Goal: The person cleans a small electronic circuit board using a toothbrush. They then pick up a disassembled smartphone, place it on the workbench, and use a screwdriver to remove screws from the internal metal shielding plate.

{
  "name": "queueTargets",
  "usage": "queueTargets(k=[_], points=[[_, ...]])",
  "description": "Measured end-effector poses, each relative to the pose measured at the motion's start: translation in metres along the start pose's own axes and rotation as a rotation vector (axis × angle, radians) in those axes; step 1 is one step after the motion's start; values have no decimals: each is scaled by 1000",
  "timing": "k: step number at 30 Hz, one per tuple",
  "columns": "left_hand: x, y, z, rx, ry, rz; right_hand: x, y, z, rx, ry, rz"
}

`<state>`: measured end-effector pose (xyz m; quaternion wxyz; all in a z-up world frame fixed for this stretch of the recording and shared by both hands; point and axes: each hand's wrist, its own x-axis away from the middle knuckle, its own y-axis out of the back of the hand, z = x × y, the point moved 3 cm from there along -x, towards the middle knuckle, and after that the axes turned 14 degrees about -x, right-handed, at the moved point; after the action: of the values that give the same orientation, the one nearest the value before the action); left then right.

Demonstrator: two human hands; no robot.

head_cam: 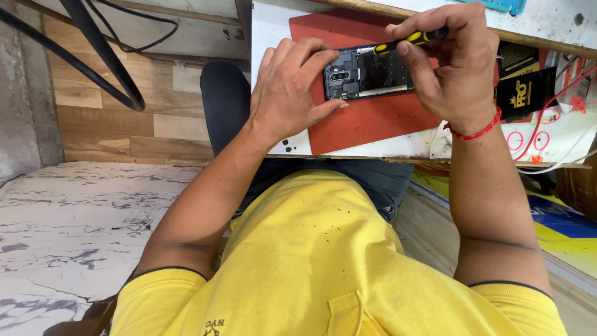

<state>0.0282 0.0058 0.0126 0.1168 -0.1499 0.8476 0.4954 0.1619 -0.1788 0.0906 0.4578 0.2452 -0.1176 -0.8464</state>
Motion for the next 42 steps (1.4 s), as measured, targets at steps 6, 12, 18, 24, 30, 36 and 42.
queueTargets(k=[6, 12, 18, 24, 30, 36, 42], points=[[5, -1, 1, 21, -21, -112, 22, -6, -13, -267, -47, -136], [10, -5, -2, -16, -103, -261, 29, -19, -18, -360, -83, -203], [10, -5, -4, -61, -135, -283, 24, -21, -11, -309, -63, -183], [9, -5, -3, -37, -100, -297, 28, -21, -18, -336, -47, -191], [7, -5, 1, 67, -19, -264, 35, -26, -24, -462, -109, -300], [8, -5, 3, 88, -13, -256, 36, -32, -23, -472, -94, -295], [7, -9, 4, 100, -3, -245, 36, -31, -20, -458, -94, -318]])
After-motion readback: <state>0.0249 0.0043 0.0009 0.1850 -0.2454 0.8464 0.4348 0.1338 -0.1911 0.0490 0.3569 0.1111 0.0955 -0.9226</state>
